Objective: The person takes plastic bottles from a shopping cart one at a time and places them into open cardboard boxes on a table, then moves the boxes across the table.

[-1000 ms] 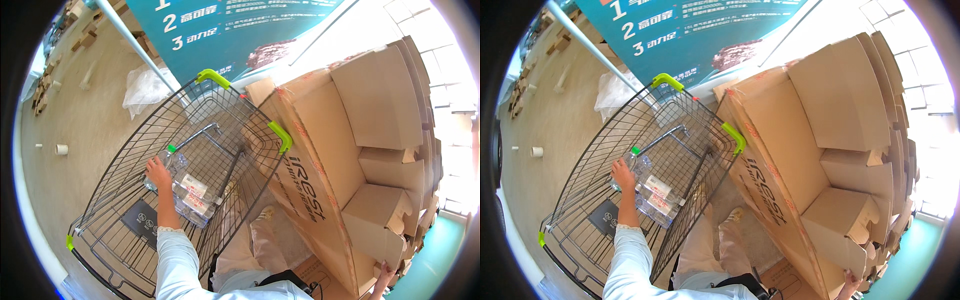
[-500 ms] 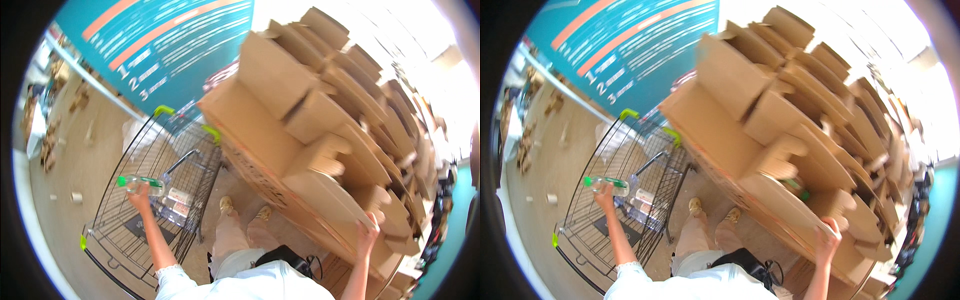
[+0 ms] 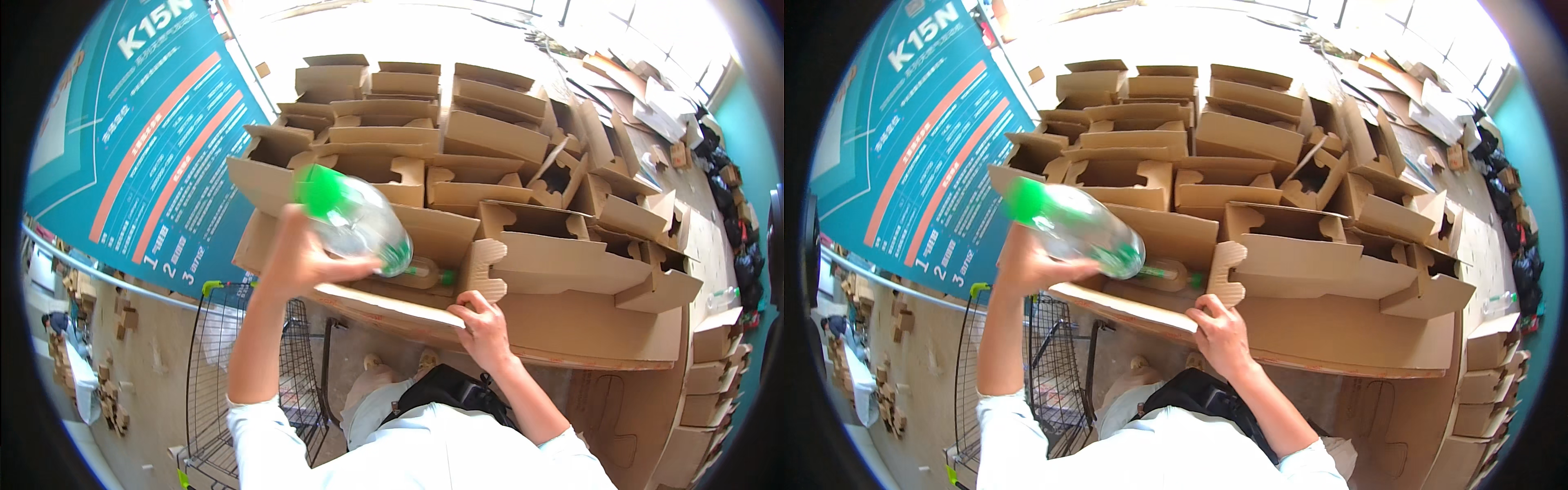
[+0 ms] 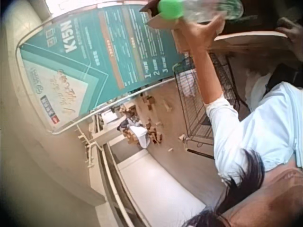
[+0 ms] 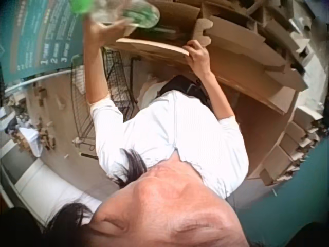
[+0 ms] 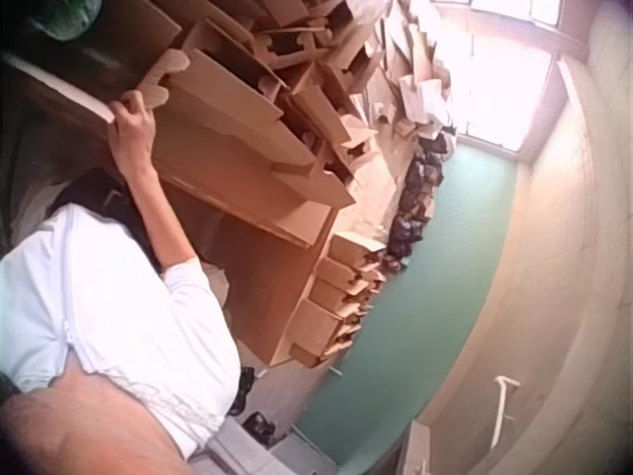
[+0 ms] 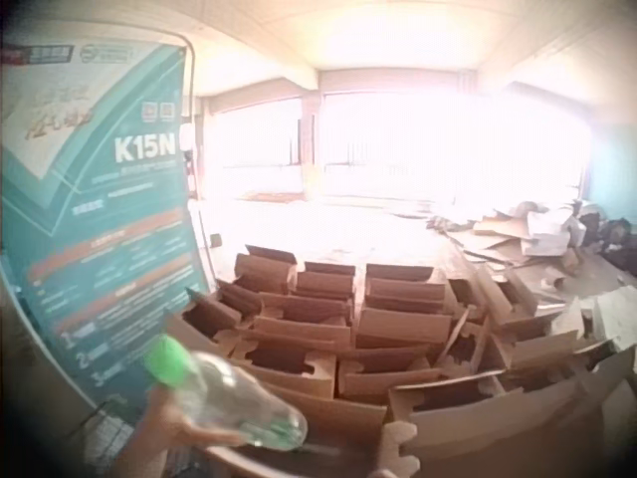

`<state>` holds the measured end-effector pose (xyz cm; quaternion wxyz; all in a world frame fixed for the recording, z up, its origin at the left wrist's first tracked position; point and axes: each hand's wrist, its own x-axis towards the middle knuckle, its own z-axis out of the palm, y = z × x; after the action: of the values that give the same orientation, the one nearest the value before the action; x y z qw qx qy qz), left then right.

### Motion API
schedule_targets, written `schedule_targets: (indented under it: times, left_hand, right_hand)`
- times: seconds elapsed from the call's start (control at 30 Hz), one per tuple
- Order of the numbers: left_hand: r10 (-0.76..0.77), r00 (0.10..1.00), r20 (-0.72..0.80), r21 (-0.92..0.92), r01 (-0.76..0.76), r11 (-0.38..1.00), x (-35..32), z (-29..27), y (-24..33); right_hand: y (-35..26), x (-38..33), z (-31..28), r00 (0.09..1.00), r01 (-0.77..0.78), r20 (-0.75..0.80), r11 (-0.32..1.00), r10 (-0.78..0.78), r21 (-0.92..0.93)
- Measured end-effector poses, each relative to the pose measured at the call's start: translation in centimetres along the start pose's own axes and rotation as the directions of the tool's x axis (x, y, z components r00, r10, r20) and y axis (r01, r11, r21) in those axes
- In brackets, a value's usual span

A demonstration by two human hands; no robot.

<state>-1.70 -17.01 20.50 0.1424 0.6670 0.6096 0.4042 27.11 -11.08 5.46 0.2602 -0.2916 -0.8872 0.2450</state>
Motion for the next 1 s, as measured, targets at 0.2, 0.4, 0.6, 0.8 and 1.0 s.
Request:
schedule_targets:
  times: [0.2,0.4,0.6,0.8,1.0]
  left_hand:
    - [-0.227,0.536,0.813,0.421,-0.272,0.866,4.4,8.4,-1.9]
    - [-0.347,0.03,0.937,0.332,-0.373,0.866,3.5,14.9,-10.1]
    - [-0.267,0.106,0.958,0.268,0.004,0.963,4.8,10.3,-7.0]
    - [-0.031,0.965,0.262,-0.108,0.061,0.992,-1.4,0.3,-6.4]
    - [-0.146,0.961,0.235,0.001,0.15,0.989,-9.7,1.3,-12.0]
  right_hand:
    - [-0.6,-0.7,1.2,0.995,0.004,-0.1,0.999,0.0,0.043]
    - [-0.7,-0.8,1.8,0.985,-0.035,-0.167,0.999,0.037,0.014]
    - [-2.3,0.1,0.8,0.991,-0.037,-0.132,0.994,0.024,-0.1]
    - [-2.8,-1.3,0.4,0.835,-0.093,-0.466,0.91,0.293,0.405]
    - [-1.8,0.6,2.1,0.984,-0.072,-0.144,0.977,0.102,0.2]
